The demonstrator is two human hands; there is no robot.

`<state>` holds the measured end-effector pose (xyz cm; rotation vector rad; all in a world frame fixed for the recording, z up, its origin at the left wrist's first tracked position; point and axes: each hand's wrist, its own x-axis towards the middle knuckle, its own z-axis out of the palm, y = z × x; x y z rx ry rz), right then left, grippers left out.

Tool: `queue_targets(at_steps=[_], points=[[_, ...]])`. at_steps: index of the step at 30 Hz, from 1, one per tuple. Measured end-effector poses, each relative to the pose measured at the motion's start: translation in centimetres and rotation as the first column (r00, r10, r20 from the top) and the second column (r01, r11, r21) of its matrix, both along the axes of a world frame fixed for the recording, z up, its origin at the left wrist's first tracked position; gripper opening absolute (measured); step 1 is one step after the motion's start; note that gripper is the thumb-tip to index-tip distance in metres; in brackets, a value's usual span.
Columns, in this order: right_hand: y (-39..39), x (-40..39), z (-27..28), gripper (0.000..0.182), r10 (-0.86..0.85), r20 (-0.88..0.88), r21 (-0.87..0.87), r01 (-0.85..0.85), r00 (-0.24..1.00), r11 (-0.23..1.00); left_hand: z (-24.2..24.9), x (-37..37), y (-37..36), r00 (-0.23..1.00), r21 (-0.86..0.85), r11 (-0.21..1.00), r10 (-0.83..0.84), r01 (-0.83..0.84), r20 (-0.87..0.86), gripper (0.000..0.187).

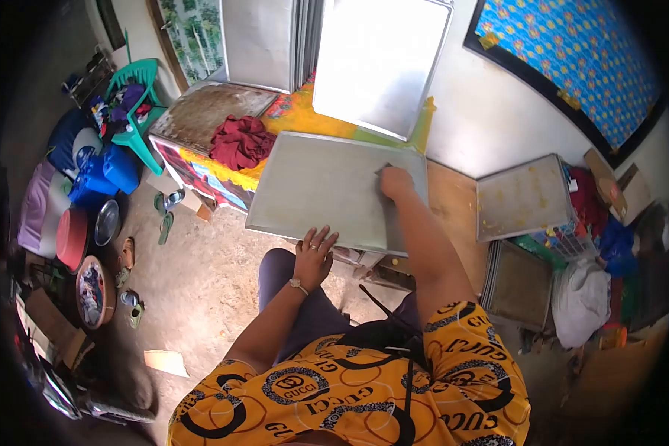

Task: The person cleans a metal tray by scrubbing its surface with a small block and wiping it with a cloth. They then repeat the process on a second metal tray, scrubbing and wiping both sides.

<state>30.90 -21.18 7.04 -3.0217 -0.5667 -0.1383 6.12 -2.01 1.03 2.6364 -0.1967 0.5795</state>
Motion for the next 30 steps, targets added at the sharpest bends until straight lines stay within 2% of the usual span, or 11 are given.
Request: queue_targets(at_steps=[5,9,10,13,14,16,18,20,23,25,30], points=[[0.2,-6.2,1.9,0.018,0.084,-0.073,-0.097,-0.091,0.994,0.991,-0.5,0.5,-0.8,0.999,-0.111,0.994,0.010,-0.006,0.036,0.052],[6.7,-12.6,1.2,0.026,0.414,-0.067,-0.112,-0.419,0.908,0.901,-1.4,1.6,-1.5,0.990,-0.124,0.992,-0.001,0.019,0.143,0.042],[8.1,-13.9,1.1,0.028,0.488,0.012,-0.016,-0.487,0.873,0.873,-2.0,1.9,-1.5,0.979,-0.090,0.996,0.016,0.003,0.204,0.037],[10.9,-13.5,0.0,0.029,0.484,-0.095,-0.007,-0.487,0.870,0.873,-1.7,1.4,-1.0,0.990,-0.095,0.995,-0.023,0.036,0.136,0.035],[11.3,-12.6,-0.5,0.028,0.424,-0.052,0.046,-0.421,0.904,0.906,-1.4,1.0,-1.0,0.998,-0.078,0.997,-0.003,0.007,0.062,0.043],[10.1,-10.0,0.8,0.024,0.360,-0.176,0.001,-0.365,0.916,0.931,0.3,0.1,-0.7,1.000,-0.070,0.997,-0.014,0.015,0.021,0.050],[7.3,-6.9,0.0,0.020,0.212,-0.067,0.026,-0.211,0.975,0.977,0.3,-0.2,-0.3,1.000,-0.054,0.998,-0.023,0.023,-0.002,0.058],[4.2,-5.6,1.6,0.021,0.121,-0.095,0.006,-0.121,0.988,0.993,0.1,-0.3,-0.1,1.000,-0.041,0.999,-0.013,0.013,0.007,0.057],[1.0,-5.0,0.9,0.023,0.100,-0.048,-0.010,-0.101,0.994,0.995,-0.3,0.0,-0.4,0.999,-0.074,0.997,-0.008,0.012,0.052,0.054],[2.0,-7.5,2.1,0.024,0.156,-0.171,-0.036,-0.164,0.973,0.986,-0.6,0.2,-0.6,0.998,-0.115,0.993,-0.012,0.018,0.057,0.055],[8.0,-14.2,1.0,0.022,0.404,-0.181,0.056,-0.401,0.897,0.914,-2.1,1.2,-1.3,0.994,-0.075,0.997,0.029,-0.021,0.107,0.046]])
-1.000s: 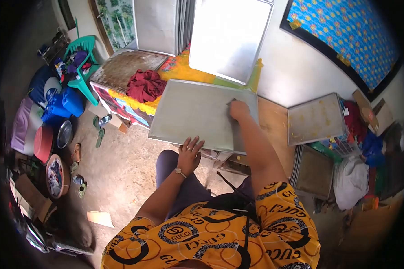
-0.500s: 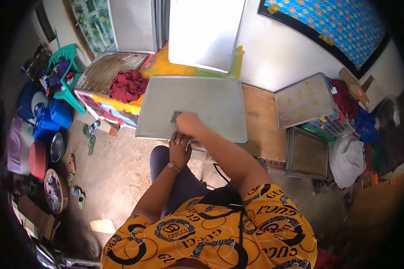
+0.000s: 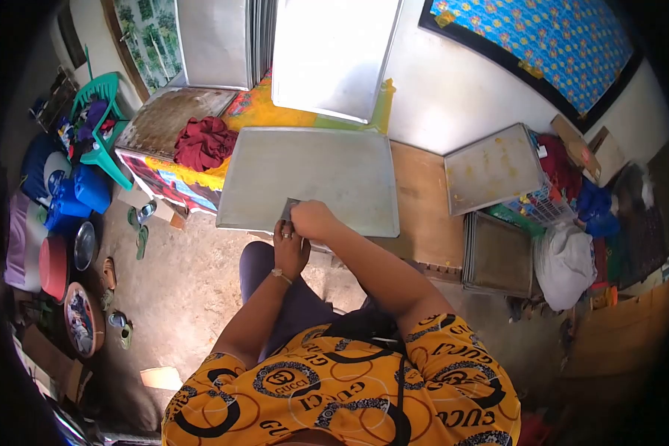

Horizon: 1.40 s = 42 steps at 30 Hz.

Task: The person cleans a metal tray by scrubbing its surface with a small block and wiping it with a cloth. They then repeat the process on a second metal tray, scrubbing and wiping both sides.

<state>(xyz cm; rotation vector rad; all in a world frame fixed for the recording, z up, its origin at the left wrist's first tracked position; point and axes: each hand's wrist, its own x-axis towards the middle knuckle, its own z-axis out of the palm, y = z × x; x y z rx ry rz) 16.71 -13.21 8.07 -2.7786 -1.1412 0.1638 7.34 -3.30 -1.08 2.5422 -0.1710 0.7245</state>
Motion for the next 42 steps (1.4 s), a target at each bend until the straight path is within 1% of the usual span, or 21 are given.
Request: queue_targets(at_steps=[3,4,6,8,10,13,15,17,18,19,22,25,26,29,31,34,35,36,37,40,42], points=[[1.3,0.6,0.9,0.022,-0.018,0.007,0.032,0.018,1.000,0.999,1.2,-0.8,0.3,0.998,-0.016,0.999,-0.030,0.029,-0.061,0.046],[0.8,1.9,0.5,0.022,-0.026,0.021,0.030,0.025,0.999,0.999,1.9,-1.1,0.4,0.996,-0.022,0.999,-0.039,0.037,-0.084,0.052],[-1.1,4.9,-1.7,0.020,-0.171,0.101,0.018,0.171,0.980,0.985,2.2,-1.3,0.7,0.996,-0.011,0.999,-0.052,0.051,-0.067,0.054],[-3.8,6.2,-0.2,0.020,-0.255,0.171,-0.056,0.268,0.952,0.962,2.1,-1.4,0.8,0.997,0.009,0.999,-0.050,0.050,-0.065,0.056],[-6.3,6.7,0.5,0.020,-0.326,0.151,-0.030,0.334,0.933,0.942,2.0,-1.4,1.0,0.998,0.002,0.999,-0.046,0.046,-0.051,0.054],[-7.6,4.8,1.2,0.020,-0.375,0.086,-0.073,0.381,0.923,0.922,1.7,-1.1,0.8,0.999,-0.033,0.998,-0.046,0.045,-0.025,0.052],[-5.7,2.3,0.7,0.022,-0.317,0.037,-0.159,0.318,0.948,0.935,1.4,-0.7,0.5,0.999,-0.060,0.997,-0.039,0.038,-0.014,0.050],[-2.6,-1.4,0.7,0.020,-0.069,0.106,0.032,0.066,0.992,0.997,0.9,-0.5,0.2,1.000,-0.078,0.997,-0.022,0.021,-0.015,0.047],[-0.6,-2.6,0.0,0.019,-0.033,0.124,0.070,0.024,0.992,0.997,-1.2,0.3,0.4,0.997,-0.005,0.999,-0.038,0.037,-0.073,0.041],[0.8,-3.3,-0.2,0.019,0.006,0.142,0.109,-0.022,0.990,0.994,-1.4,0.5,0.3,0.997,-0.010,0.998,-0.058,0.058,-0.055,0.042],[2.4,-1.6,1.6,0.019,0.024,-0.024,0.008,-0.024,0.999,1.000,-0.9,0.1,0.7,0.998,0.017,0.998,-0.060,0.060,0.003,0.048],[2.4,1.8,1.8,0.028,-0.058,-0.046,-0.002,0.058,0.997,0.998,1.5,-1.4,0.8,0.998,-0.020,0.998,-0.058,0.058,-0.032,0.053],[2.0,2.2,1.5,0.026,-0.073,-0.005,-0.010,0.073,0.997,0.997,1.1,-1.5,1.0,0.999,0.005,0.999,-0.049,0.049,-0.024,0.058],[-0.2,3.3,0.2,0.026,-0.112,0.135,-0.014,0.115,0.984,0.993,1.4,-2.1,1.2,1.000,0.025,0.999,0.023,-0.022,-0.019,0.060],[-1.5,2.5,-0.6,0.030,-0.139,0.241,0.021,0.138,0.961,0.990,1.9,-2.6,1.4,0.994,-0.095,0.989,0.113,-0.113,-0.006,0.066],[-1.8,0.4,-0.3,0.034,-0.052,0.092,-0.071,0.058,0.994,0.996,1.9,-2.0,2.2,0.961,-0.319,0.916,0.271,-0.242,0.050,0.077],[-1.8,-0.8,-0.8,0.033,0.014,0.164,-0.007,-0.013,0.986,1.000,1.7,-1.8,2.5,0.945,-0.396,0.877,0.322,-0.272,0.065,0.081],[-1.4,-2.0,-1.7,0.032,0.072,0.238,0.050,-0.086,0.969,0.995,1.8,-1.6,2.5,0.935,-0.411,0.852,0.355,-0.325,-0.004,0.089],[-0.9,-2.7,-2.1,0.031,0.125,0.314,0.101,-0.163,0.941,0.981,1.5,-1.4,2.4,0.936,-0.399,0.857,0.353,-0.327,-0.009,0.090],[1.2,-2.0,-2.1,0.035,0.103,0.240,0.072,-0.123,0.965,0.990,0.9,-1.0,2.2,0.942,-0.378,0.866,0.329,-0.328,-0.066,0.092],[1.7,0.8,-1.0,0.032,0.003,0.146,-0.003,-0.002,0.989,1.000,0.9,-1.1,2.2,0.955,-0.363,0.886,0.294,-0.290,-0.047,0.092]])
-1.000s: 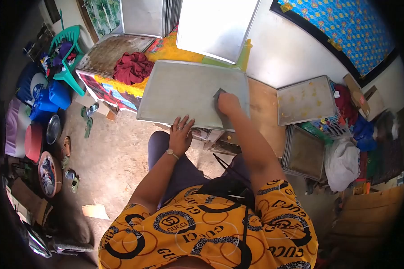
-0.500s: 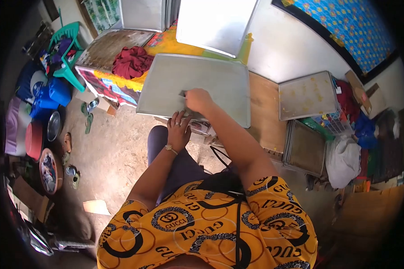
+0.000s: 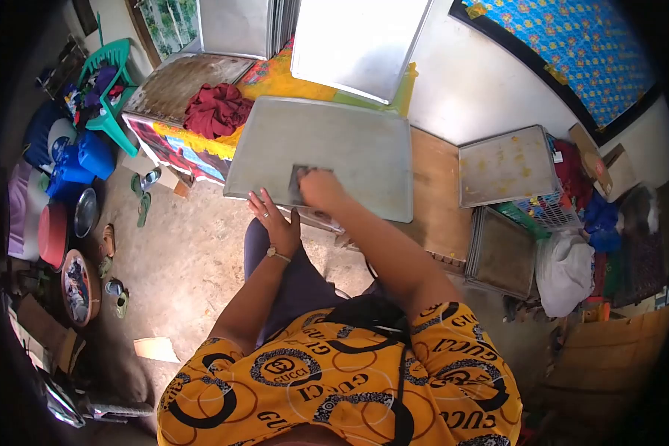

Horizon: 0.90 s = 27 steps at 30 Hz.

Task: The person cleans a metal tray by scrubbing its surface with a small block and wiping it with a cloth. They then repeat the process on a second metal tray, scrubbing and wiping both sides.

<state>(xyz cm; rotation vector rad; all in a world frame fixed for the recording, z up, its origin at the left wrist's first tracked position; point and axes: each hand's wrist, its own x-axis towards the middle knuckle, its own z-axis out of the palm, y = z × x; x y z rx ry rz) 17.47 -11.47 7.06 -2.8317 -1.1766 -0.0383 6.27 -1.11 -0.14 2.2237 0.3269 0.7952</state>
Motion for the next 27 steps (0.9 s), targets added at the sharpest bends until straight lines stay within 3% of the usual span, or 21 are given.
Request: queue_targets(at_steps=[3,7,9,11,12,13,14,17,18,20,22,23,25,27], points=[[-1.1,5.3,1.2,0.029,-0.216,-0.105,-0.098,0.206,0.971,0.974,0.1,-0.5,0.2,0.999,-0.001,0.999,-0.044,0.044,-0.016,0.090],[-5.3,7.8,0.5,0.026,-0.295,0.014,-0.032,0.296,0.955,0.955,0.1,-0.7,1.0,0.997,0.028,0.997,-0.076,0.077,-0.021,0.089],[-5.7,6.1,-1.0,0.023,-0.260,0.122,-0.012,0.263,0.958,0.965,-0.3,-0.4,0.8,0.996,0.050,0.996,-0.068,0.071,-0.051,0.088],[-3.3,2.0,1.3,0.026,-0.160,-0.116,-0.099,0.149,0.980,0.984,-0.8,0.3,0.2,1.000,0.027,0.999,-0.027,0.027,0.000,0.085],[-1.7,-0.4,2.5,0.031,-0.024,-0.152,-0.119,0.006,0.988,0.993,-0.8,0.7,-0.2,1.000,0.019,1.000,-0.009,0.009,0.005,0.085],[-0.7,-1.9,0.7,0.033,0.185,-0.060,0.019,-0.184,0.981,0.983,-0.8,0.9,-0.3,1.000,0.017,1.000,0.007,-0.007,0.008,0.085],[1.4,-3.4,-0.6,0.032,0.167,-0.012,0.008,-0.167,0.986,0.986,-0.8,1.1,0.3,0.998,0.477,0.879,0.017,0.015,-0.064,0.086],[3.0,-3.1,-0.5,0.033,0.154,0.043,-0.013,-0.153,0.987,0.988,-1.4,1.3,0.7,0.996,0.409,0.913,0.029,0.009,-0.086,0.089],[3.4,-2.0,0.0,0.034,0.164,0.046,-0.019,-0.163,0.985,0.986,-1.3,0.9,0.3,0.998,-0.057,0.998,-0.034,0.037,0.057,0.092],[2.7,1.9,-1.9,0.029,-0.002,0.213,0.070,-0.013,0.977,0.997,-0.5,-0.6,1.0,0.987,-0.032,0.998,-0.053,0.049,-0.149,0.092],[-0.1,5.4,0.6,0.022,-0.126,-0.030,0.008,0.126,0.992,0.992,2.3,-2.9,1.4,0.902,0.084,0.994,-0.022,0.064,-0.431,0.092],[-1.9,7.0,0.3,0.022,-0.257,0.011,0.030,0.256,0.966,0.966,2.2,-4.5,2.0,0.866,0.107,0.984,-0.069,0.140,-0.496,0.092],[-6.8,9.3,0.5,0.023,-0.339,0.040,-0.018,0.340,0.940,0.940,1.5,-8.6,3.7,0.772,0.124,0.949,-0.156,0.291,-0.617,0.091],[-11.4,9.7,1.1,0.024,-0.462,-0.026,-0.024,0.462,0.886,0.887,0.7,-11.7,5.8,0.683,-0.053,0.950,-0.261,0.309,-0.682,0.083]])
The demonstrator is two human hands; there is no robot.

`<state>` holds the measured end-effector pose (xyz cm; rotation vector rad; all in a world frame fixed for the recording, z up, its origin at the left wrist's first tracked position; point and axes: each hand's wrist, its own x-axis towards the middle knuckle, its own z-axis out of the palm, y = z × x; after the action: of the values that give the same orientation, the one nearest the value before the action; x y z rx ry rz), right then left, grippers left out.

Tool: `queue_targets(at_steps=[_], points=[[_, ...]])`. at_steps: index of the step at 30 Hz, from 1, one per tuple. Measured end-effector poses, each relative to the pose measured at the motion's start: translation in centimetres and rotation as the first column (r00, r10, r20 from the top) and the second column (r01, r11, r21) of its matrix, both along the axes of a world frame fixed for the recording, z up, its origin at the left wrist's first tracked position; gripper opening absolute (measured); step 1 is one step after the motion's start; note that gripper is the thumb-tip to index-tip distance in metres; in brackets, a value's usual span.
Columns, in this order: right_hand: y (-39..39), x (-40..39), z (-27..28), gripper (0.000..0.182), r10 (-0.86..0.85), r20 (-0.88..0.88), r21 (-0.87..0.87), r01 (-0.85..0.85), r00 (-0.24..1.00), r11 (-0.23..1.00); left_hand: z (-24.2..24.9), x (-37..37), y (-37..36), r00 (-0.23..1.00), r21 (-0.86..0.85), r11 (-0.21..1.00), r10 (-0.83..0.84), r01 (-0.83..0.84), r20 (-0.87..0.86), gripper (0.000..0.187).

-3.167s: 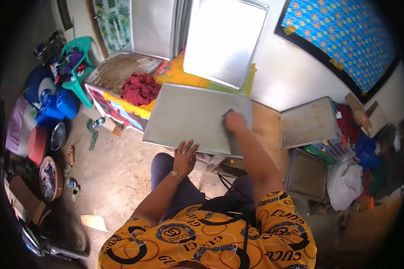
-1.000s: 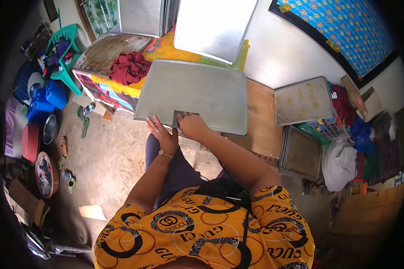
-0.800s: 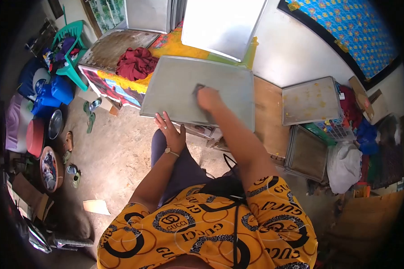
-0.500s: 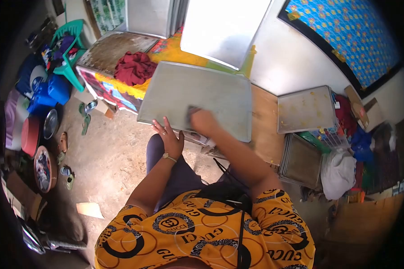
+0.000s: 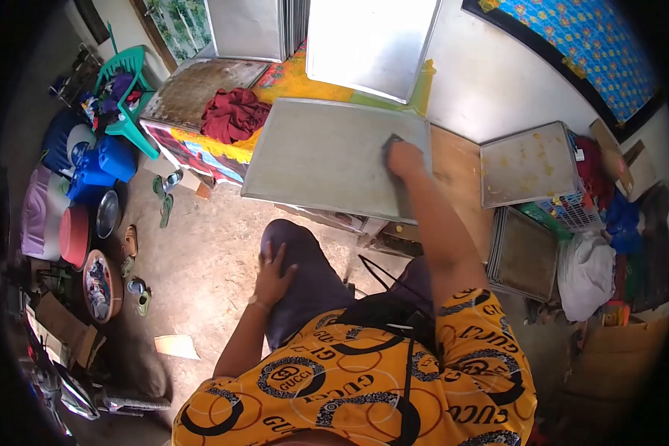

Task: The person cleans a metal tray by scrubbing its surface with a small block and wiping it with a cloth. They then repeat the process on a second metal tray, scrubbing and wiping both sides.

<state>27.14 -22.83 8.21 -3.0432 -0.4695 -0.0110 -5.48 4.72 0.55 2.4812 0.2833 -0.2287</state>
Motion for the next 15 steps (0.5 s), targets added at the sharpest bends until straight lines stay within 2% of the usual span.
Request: queue_targets(at_steps=[1,2,3,5,6,7,8,9,10,11,12,13,14,15], points=[[-0.9,-0.5,0.5,0.024,0.008,-0.013,-0.012,-0.009,1.000,1.000,0.0,-0.8,0.6,0.996,-0.258,0.963,0.085,-0.081,0.006,0.079],[-2.1,-1.3,1.0,0.025,0.015,-0.030,-0.027,-0.015,0.999,1.000,-0.1,-1.6,1.1,0.986,-0.501,0.852,0.167,-0.152,-0.015,0.075],[-3.1,-2.5,1.4,0.026,0.019,-0.052,-0.040,-0.021,0.998,0.999,-0.1,-2.7,1.6,0.969,-0.704,0.678,0.239,-0.213,-0.062,0.073],[-2.2,-6.1,1.6,0.030,0.079,-0.159,-0.038,-0.086,0.984,0.996,-5.6,-4.5,3.9,0.895,-0.683,0.589,0.188,-0.432,-0.404,0.072],[-1.5,-8.3,1.0,0.034,0.175,-0.121,-0.015,-0.178,0.977,0.984,-8.8,-4.6,5.7,0.819,-0.640,0.551,0.153,-0.536,-0.554,0.073],[-0.9,-10.7,0.4,0.038,0.269,-0.075,0.006,-0.269,0.960,0.963,-11.7,-3.8,8.0,0.839,-0.443,0.815,0.094,-0.374,-0.535,0.075],[-0.4,-13.0,-0.3,0.046,0.339,-0.065,-0.103,-0.344,0.939,0.933,-13.2,-3.0,9.5,0.845,-0.193,0.969,0.029,-0.156,-0.535,0.078],[0.2,-14.7,-0.6,0.050,0.402,-0.092,-0.153,-0.412,0.911,0.898,-7.0,-2.0,6.8,0.884,0.518,0.840,0.357,-0.163,-0.302,0.073],[0.5,-15.4,-0.4,0.050,0.417,-0.111,-0.115,-0.429,0.902,0.896,-6.7,-0.9,8.4,0.951,0.591,0.769,0.309,-0.242,-0.012,0.064],[0.7,-16.0,0.0,0.049,0.433,-0.133,-0.077,-0.445,0.892,0.892,-8.3,1.5,11.5,0.911,0.225,0.887,0.364,-0.403,0.196,0.059],[0.7,-16.7,0.3,0.049,0.450,-0.157,-0.039,-0.460,0.879,0.887,-7.1,4.2,13.2,0.851,-0.163,0.886,0.462,-0.433,0.250,0.056],[0.7,-16.7,0.8,0.049,0.409,-0.135,-0.076,-0.421,0.903,0.904,-4.6,6.5,13.2,0.811,-0.433,0.808,0.532,-0.400,0.243,0.058],[0.2,-15.7,0.3,0.047,0.377,-0.077,-0.073,-0.382,0.923,0.921,-3.0,8.8,13.4,0.789,-0.620,0.670,0.601,-0.409,0.128,0.062],[-0.9,-14.1,-0.9,0.045,0.342,-0.016,-0.068,-0.342,0.940,0.937,2.1,10.1,10.8,0.749,-0.741,0.502,0.663,-0.446,-0.002,0.067]])
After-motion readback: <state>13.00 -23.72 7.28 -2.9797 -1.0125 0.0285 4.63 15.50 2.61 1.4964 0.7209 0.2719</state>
